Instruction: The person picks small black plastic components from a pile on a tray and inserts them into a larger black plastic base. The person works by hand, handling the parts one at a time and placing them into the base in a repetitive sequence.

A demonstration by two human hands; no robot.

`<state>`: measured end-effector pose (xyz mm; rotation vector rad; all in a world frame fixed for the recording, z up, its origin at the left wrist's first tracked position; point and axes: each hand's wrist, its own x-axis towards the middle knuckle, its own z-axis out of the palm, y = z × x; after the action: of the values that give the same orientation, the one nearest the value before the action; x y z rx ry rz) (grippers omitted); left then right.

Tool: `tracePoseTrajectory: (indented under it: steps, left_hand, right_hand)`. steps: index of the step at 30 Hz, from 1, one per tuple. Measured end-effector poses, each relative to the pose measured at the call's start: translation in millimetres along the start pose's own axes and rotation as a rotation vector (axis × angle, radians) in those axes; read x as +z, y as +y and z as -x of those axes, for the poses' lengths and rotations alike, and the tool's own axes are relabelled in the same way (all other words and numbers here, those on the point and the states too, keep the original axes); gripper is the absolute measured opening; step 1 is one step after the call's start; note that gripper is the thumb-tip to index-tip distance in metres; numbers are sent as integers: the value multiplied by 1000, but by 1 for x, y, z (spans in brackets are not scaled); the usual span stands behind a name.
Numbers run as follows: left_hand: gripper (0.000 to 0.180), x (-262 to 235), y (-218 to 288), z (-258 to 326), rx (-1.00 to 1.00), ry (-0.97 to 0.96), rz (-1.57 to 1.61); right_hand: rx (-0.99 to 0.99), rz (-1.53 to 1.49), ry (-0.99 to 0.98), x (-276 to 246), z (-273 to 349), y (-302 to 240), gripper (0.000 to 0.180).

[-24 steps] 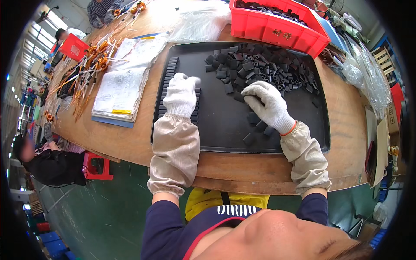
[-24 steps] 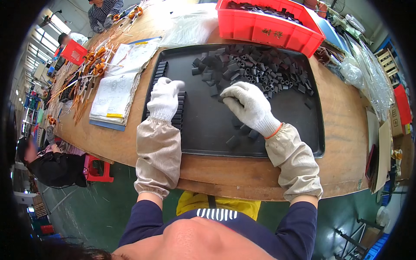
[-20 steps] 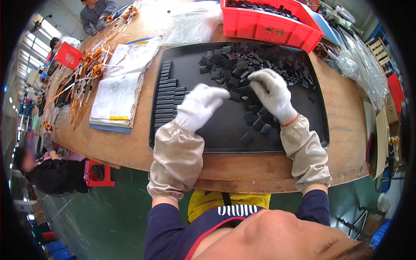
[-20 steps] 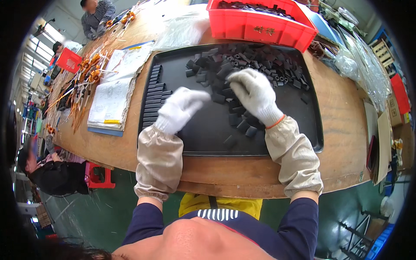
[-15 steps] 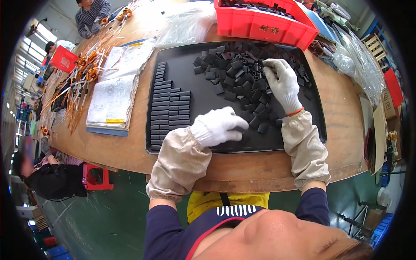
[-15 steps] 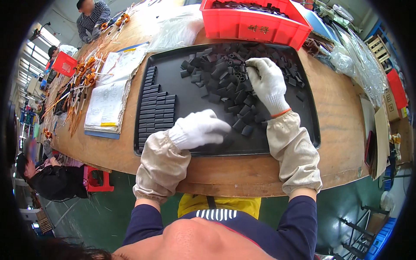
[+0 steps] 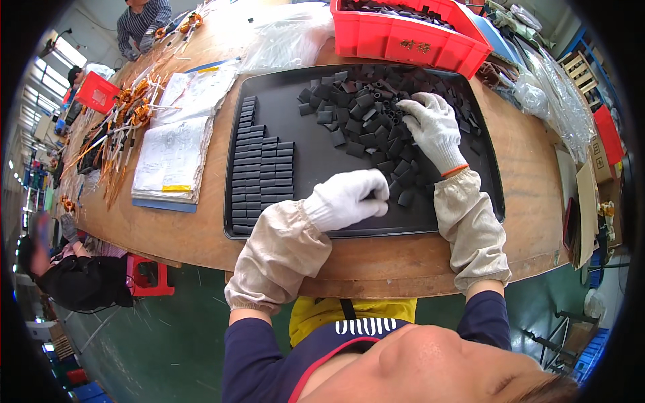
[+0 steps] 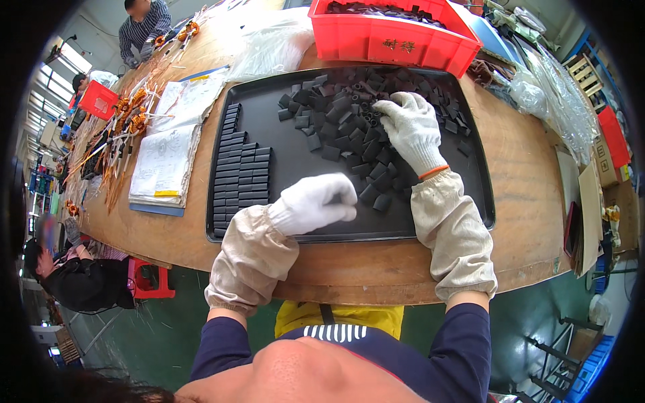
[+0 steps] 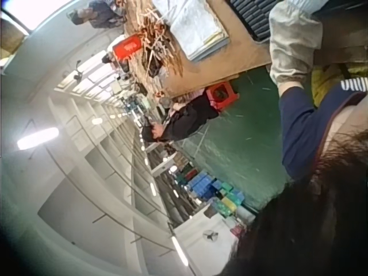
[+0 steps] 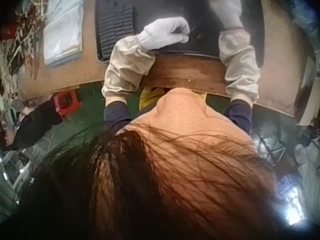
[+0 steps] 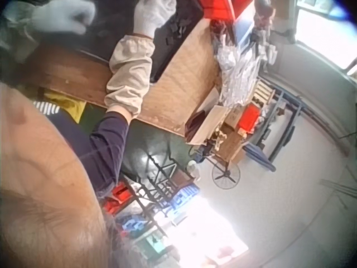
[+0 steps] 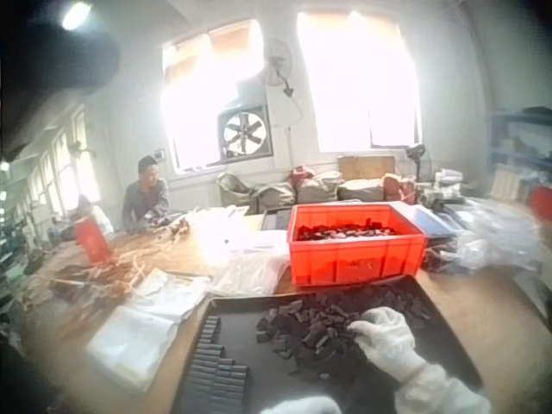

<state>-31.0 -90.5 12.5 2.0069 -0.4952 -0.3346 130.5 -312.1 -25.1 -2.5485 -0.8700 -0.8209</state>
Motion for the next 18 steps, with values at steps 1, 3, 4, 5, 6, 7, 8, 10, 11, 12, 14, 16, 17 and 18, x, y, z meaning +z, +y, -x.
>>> tracePoseTrajectory:
  steps: [1,3,4,5,6,7,8,10,11,12,14,16,17,18]
  left_hand:
    - [23,-2,5,1,55,76,218]
    - [32,-9,16,8,-125,143,607]
    - [32,-13,8,8,-137,146,714]
    - [32,-17,1,7,-147,149,821]
    - [31,-17,4,6,-190,254,810]
    - [31,-17,0,4,-169,302,915]
    - [31,-19,0,5,-205,355,976]
    - [34,-19,-8,2,-210,421,1097]
    - [35,-19,-11,0,-196,439,1142]
    - [35,-19,-16,0,-175,455,1168]
    - [36,-18,-21,-2,-153,468,1190]
    - [36,-18,-21,-3,-147,478,1184]
    - [36,-19,-23,-4,-146,475,1198]
    - [36,-18,-27,-4,-143,473,1213]
  right_hand:
    - [-3,13,-12,0,2,0,25]
    - [-4,19,-34,0,3,-1,25]
    - [-3,11,-43,2,3,-1,24]
    - [0,4,-52,3,3,0,24]
    - [-2,-2,-54,3,1,0,22]
    - [-3,-7,-56,3,1,1,21]
    - [-4,-12,-57,3,0,2,20]
    - [-14,-1,-48,3,1,2,19]
    - [-19,5,-43,3,1,2,18]
    - [-55,-3,12,2,-2,-1,17]
    - [5,-124,42,1,-3,0,16]
    - [69,-328,98,-2,-8,-8,16]
    - [108,-468,138,-4,-6,-18,16]
    - [146,-609,176,-8,-5,-30,16]
